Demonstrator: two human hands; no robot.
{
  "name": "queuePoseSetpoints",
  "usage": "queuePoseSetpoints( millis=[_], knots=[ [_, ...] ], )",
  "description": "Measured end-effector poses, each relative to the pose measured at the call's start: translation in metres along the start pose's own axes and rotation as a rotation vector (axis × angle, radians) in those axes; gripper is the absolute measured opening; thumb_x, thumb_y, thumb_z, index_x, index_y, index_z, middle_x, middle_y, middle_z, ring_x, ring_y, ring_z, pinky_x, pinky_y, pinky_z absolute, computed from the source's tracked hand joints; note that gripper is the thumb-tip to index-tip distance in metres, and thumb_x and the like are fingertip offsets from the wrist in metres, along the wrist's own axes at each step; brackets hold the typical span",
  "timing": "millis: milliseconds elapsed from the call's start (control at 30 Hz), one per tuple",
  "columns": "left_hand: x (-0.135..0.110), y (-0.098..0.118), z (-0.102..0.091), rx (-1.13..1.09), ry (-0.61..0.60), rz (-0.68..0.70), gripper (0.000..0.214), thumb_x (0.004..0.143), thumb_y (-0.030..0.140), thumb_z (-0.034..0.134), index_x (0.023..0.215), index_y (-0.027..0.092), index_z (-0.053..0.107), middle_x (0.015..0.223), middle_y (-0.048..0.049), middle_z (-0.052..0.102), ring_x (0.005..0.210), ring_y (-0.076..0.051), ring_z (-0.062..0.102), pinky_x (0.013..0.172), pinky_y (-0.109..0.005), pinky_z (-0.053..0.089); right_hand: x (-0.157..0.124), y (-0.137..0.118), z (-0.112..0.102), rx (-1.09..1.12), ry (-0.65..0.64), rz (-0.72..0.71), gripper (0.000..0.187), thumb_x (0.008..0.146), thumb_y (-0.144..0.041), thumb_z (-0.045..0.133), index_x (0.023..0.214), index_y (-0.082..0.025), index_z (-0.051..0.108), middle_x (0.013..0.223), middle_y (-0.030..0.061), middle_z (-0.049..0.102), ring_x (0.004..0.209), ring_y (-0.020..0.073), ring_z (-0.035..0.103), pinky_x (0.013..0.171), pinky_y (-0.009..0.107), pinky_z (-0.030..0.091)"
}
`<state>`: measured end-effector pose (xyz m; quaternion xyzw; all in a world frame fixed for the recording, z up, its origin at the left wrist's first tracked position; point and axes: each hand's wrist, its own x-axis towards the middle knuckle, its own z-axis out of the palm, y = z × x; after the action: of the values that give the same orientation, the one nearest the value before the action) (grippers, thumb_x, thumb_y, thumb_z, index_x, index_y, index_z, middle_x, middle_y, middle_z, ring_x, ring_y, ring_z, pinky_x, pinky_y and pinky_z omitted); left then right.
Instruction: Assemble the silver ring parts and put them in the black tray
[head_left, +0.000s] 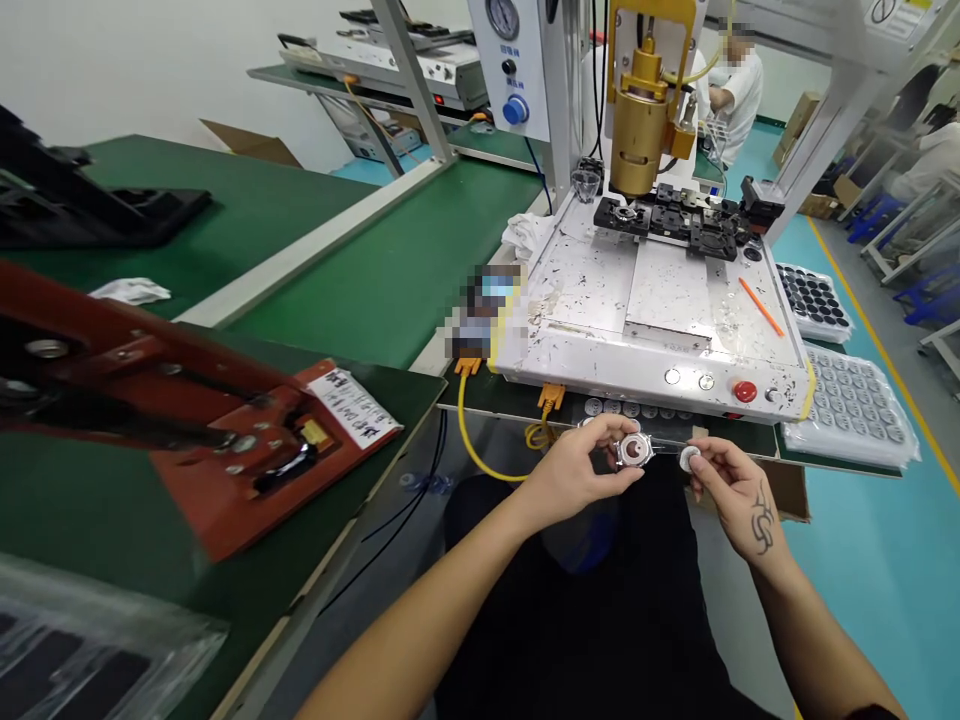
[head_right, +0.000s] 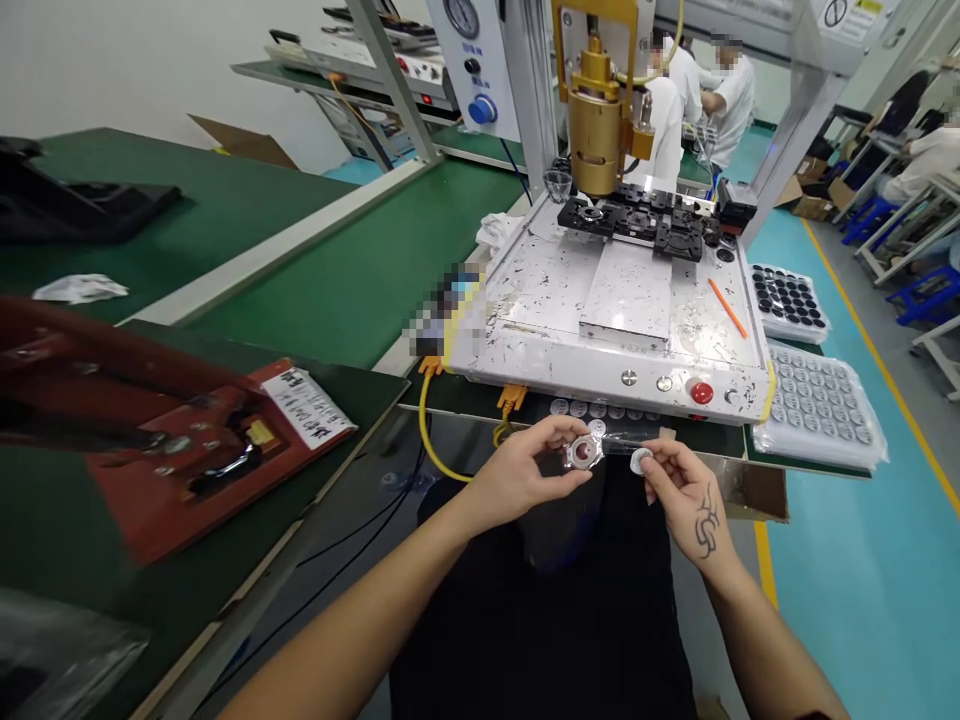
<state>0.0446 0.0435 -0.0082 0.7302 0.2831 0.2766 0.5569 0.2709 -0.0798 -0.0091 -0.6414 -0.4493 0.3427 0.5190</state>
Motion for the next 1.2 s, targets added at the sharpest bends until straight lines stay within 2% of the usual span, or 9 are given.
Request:
queuePoseSetpoints(
  millis=[133,267,400,967,1067,1200],
  knots=[
    [-0.031,0.022,-0.005,-0.090,0.090,-0.048,0.043,0.086,0.029,0.083,0.125,0.020,0.066,0.097,-0.0011,0.073,0.081,-0.016,0.068,0.079,-0.029,0.059,-0.004,-0.021,0.010,0.045,-0.078,0.022,0.027,0.099,-0.045,0.078,0.114,-0.023,0.081,0.077,0.0002,0.070,0.060,0.0146,0.063,0.060,0.030,0.055],
    [-0.051,0.035,-0.010,-0.005,0.149,-0.029,0.043,0.085,0.027,0.084,0.124,0.023,0.069,0.094,0.0008,0.073,0.079,-0.015,0.067,0.080,-0.029,0.058,-0.005,-0.032,0.018,0.026,-0.167,0.016,0.023,0.100,-0.043,0.077,0.114,-0.025,0.082,0.075,-0.0001,0.070,0.060,0.0146,0.063,0.060,0.029,0.055],
    [-0.062,0.041,-0.013,0.072,0.194,0.005,0.042,0.085,0.026,0.084,0.124,0.024,0.070,0.093,0.0012,0.072,0.080,-0.016,0.068,0.080,-0.029,0.059,-0.006,-0.040,0.025,0.024,-0.197,-0.007,0.023,0.099,-0.043,0.079,0.113,-0.025,0.083,0.074,0.0005,0.070,0.058,0.0152,0.064,0.057,0.029,0.055],
    [-0.070,0.048,-0.015,0.128,0.203,0.028,0.038,0.088,0.028,0.082,0.124,0.024,0.071,0.095,-0.0003,0.077,0.080,-0.017,0.071,0.081,-0.030,0.062,-0.013,-0.038,0.020,-0.031,-0.221,0.003,0.023,0.101,-0.039,0.077,0.119,-0.027,0.083,0.078,0.0020,0.072,0.063,0.0169,0.064,0.059,0.031,0.055],
    [-0.071,0.049,-0.015,0.122,0.203,0.049,0.038,0.087,0.025,0.083,0.124,0.024,0.070,0.097,0.0003,0.077,0.080,-0.016,0.071,0.082,-0.029,0.062,-0.013,-0.039,0.019,-0.008,-0.266,0.017,0.023,0.101,-0.038,0.076,0.121,-0.027,0.083,0.081,0.0029,0.073,0.063,0.0168,0.064,0.059,0.031,0.056],
    [-0.071,0.053,-0.015,0.102,0.198,0.043,0.041,0.086,0.025,0.086,0.124,0.022,0.070,0.095,0.0014,0.076,0.079,-0.015,0.070,0.080,-0.027,0.060,-0.014,-0.047,0.019,0.015,-0.383,0.000,0.035,0.101,-0.035,0.077,0.136,-0.034,0.078,0.088,0.0020,0.073,0.062,0.0147,0.064,0.057,0.029,0.056]
  ],
)
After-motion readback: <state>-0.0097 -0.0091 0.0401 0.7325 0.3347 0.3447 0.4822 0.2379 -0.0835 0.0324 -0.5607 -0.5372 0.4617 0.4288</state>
